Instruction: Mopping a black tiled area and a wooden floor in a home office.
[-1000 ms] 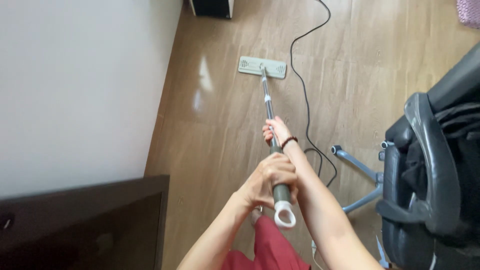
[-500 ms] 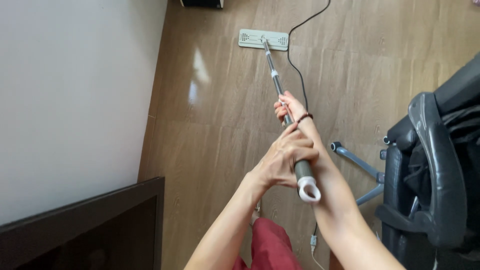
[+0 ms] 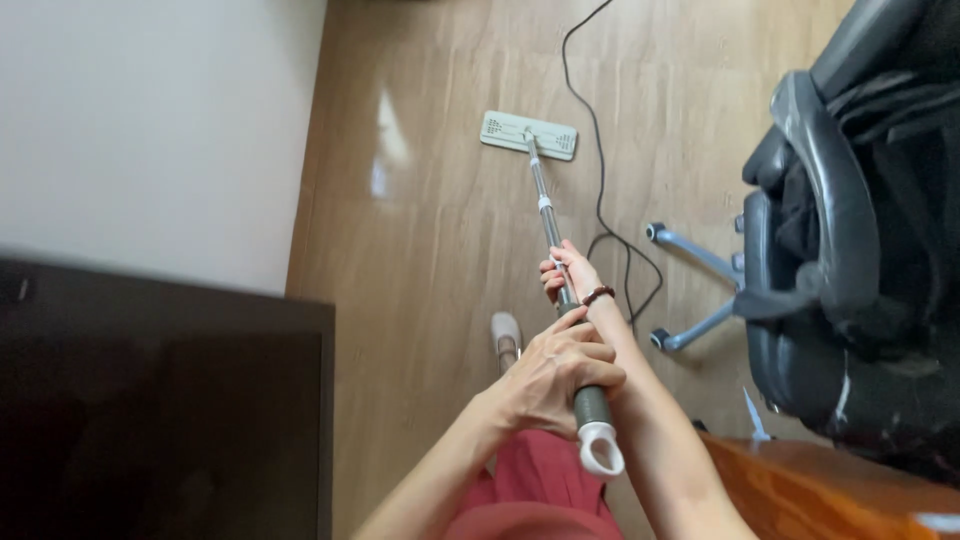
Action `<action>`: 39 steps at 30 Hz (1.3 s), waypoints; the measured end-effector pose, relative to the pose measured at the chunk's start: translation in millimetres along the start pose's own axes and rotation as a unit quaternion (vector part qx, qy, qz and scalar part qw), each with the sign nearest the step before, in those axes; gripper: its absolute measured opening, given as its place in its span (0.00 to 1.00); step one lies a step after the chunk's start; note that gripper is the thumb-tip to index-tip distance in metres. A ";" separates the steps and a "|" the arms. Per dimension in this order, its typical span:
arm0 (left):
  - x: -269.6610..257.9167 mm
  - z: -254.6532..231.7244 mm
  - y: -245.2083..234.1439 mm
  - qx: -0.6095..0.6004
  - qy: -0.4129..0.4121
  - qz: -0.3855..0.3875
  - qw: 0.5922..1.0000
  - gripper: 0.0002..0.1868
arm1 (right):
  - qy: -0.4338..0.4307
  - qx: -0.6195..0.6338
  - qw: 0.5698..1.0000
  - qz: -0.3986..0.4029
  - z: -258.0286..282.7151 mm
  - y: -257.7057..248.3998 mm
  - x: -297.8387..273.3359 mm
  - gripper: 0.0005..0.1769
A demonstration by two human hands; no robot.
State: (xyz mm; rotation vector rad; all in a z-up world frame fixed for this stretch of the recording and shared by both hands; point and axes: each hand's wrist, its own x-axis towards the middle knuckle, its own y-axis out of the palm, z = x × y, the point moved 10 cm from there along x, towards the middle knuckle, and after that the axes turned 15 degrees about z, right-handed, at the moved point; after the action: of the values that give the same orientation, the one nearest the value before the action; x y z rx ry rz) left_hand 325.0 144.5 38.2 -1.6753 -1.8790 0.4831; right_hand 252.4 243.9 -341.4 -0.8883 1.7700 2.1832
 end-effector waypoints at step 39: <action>82.3 67.3 12.4 -0.020 0.041 -0.042 0.998 0.13 | 0.020 -0.106 0.994 -0.007 124.5 -63.9 62.5 0.14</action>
State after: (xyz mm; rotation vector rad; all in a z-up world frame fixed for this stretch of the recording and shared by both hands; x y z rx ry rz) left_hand 288.1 234.3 -7.0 -1.6087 -1.9032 0.3402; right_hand 193.7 364.4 -415.7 -0.9921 1.5640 2.3934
